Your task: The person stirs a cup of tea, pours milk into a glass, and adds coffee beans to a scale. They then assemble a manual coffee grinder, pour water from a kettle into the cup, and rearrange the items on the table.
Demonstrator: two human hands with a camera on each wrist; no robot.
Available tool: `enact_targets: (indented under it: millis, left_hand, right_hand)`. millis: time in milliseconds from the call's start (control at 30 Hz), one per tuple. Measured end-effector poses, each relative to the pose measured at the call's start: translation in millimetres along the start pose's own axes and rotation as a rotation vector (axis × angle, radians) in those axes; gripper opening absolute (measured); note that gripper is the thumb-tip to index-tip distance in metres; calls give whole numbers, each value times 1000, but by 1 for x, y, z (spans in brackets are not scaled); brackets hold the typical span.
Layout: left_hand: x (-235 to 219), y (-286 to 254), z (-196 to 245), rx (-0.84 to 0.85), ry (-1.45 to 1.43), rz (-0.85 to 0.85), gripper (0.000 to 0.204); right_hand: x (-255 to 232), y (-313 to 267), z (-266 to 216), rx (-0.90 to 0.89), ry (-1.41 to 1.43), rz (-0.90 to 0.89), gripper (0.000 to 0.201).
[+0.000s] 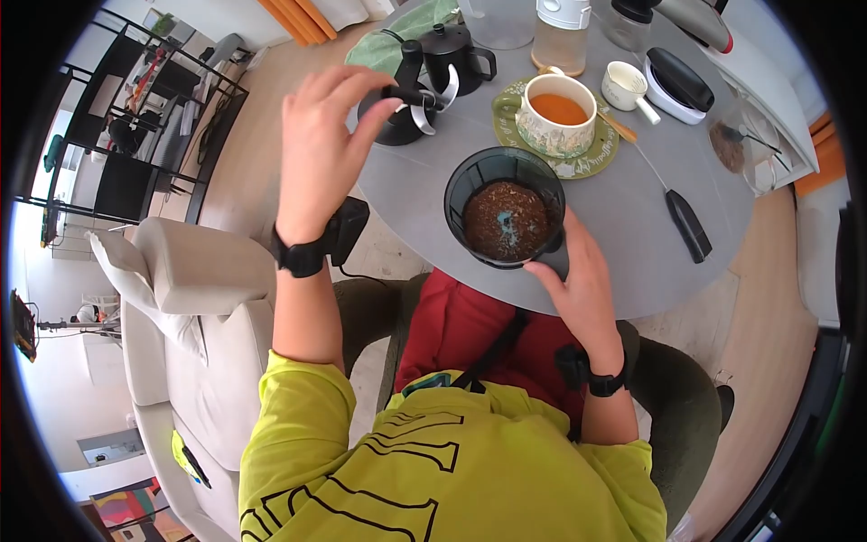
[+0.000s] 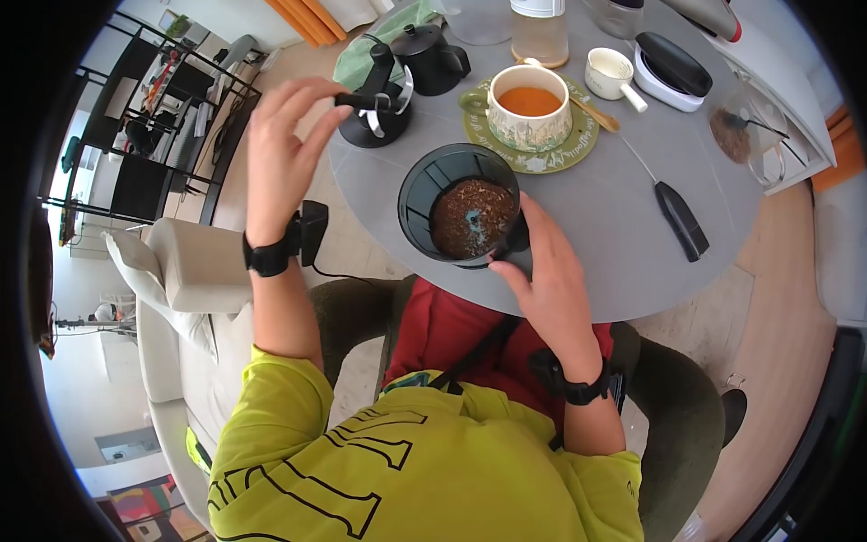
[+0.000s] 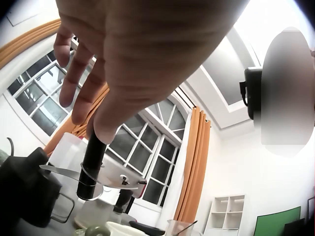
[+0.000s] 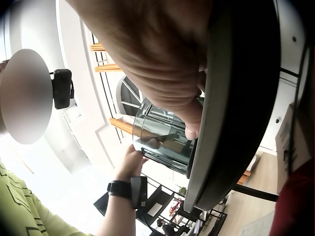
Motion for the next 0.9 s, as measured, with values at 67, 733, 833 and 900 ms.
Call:
enact_targets:
  millis: [67, 733, 833, 900]
  left_hand:
    - [15, -8, -4, 20, 13, -20, 15]
    - [69, -33, -1, -46, 77, -156, 28]
    - [68, -42, -1, -119, 31, -197, 43]
    - [65, -52, -3, -195, -64, -172, 56]
  right_hand:
    - [0, -1, 0, 0, -22, 5, 72]
    - [1, -1, 1, 24, -78, -2, 71]
    - [0, -1, 0, 19, -81, 4, 71]
    - [0, -1, -1, 25, -71, -5, 70]
Point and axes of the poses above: each hand's wrist, its own y-axis towards the middle knuckle, its own x-axis out of the palm, z = x × y, the point moved 6 cm from there along y, towards the middle knuckle, and after that the axes turned 9 degrees about x, right-handed, at the moved point
